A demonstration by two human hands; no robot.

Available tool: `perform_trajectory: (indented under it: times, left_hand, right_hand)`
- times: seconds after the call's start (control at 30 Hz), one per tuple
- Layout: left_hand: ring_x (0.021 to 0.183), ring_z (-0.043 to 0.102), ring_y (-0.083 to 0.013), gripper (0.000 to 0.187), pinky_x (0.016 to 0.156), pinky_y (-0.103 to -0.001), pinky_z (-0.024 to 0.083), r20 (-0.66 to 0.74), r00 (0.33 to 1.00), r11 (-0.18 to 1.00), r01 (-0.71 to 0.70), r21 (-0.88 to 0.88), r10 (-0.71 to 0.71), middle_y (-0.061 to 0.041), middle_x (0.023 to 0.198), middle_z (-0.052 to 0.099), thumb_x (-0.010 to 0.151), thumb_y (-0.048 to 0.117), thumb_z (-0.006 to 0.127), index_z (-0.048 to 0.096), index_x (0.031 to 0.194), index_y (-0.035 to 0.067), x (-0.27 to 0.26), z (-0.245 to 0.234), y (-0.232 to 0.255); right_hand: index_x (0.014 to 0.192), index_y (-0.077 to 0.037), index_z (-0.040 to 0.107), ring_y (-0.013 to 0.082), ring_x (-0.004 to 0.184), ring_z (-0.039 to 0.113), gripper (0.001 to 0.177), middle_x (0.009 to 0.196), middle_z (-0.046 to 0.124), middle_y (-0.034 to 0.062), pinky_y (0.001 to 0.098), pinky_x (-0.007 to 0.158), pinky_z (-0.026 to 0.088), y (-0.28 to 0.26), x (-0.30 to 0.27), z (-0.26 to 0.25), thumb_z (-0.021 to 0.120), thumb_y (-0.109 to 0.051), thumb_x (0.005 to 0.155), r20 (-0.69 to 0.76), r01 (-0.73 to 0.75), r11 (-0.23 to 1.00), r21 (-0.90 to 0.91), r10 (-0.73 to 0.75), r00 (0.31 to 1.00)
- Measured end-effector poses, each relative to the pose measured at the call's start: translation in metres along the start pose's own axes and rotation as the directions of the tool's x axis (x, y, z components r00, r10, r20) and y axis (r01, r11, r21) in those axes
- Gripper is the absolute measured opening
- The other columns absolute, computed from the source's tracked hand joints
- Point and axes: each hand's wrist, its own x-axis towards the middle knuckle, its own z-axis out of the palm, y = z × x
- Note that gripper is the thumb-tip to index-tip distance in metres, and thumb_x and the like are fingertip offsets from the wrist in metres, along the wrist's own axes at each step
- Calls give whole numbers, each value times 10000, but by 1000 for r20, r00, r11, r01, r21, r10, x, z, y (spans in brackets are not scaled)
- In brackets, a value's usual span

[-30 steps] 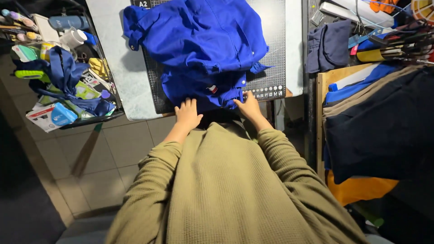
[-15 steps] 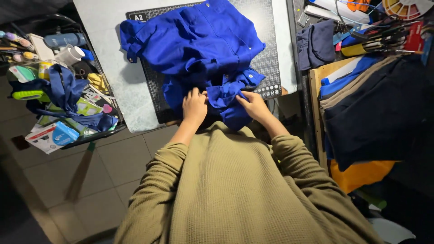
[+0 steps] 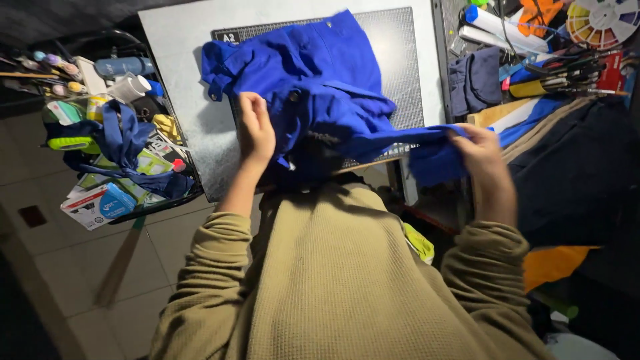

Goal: Folding a pair of khaki pants, a pair of blue jeans, and a blue work shirt on a work surface.

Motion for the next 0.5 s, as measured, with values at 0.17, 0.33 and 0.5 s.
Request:
perform_trajectory:
  times: [0.17,0.33,0.5]
  left_hand:
    - [861,570,-223,103,805,-357,489,-113,993,999,-30,-24,27,-113,940,544,1151,134,434,448,1133,33,30,-35,0]
    - [851,510,-186,188,792,-341,470,-301,953,999,42,29,-32,-78,966,514,1168,211,419,438,1165,24,34,-37,-12]
    - [887,632,-225,441,828,-351,517,-284,881,909,411,65,-378,-129,958,640,1025,450,620,535,1082,21,11,-3,6]
  right_hand:
    - [1111,-32,702,47,824,567,110,958,651,-54,213,751,456,-3,20,-78,623,-88,1058,-298,194,981,20,-179,937]
    - [1066,15,690,108,913,562,96,1003,641,-3,287,840,484,105,90,-182,612,-33,1093,-515,255,943,-212,-330,791]
    - [1150,8,702,350,930,686,253,1012,698,219,450,840,531,154,140,-150,641,-71,918,-351,-24,742,-670,-288,891]
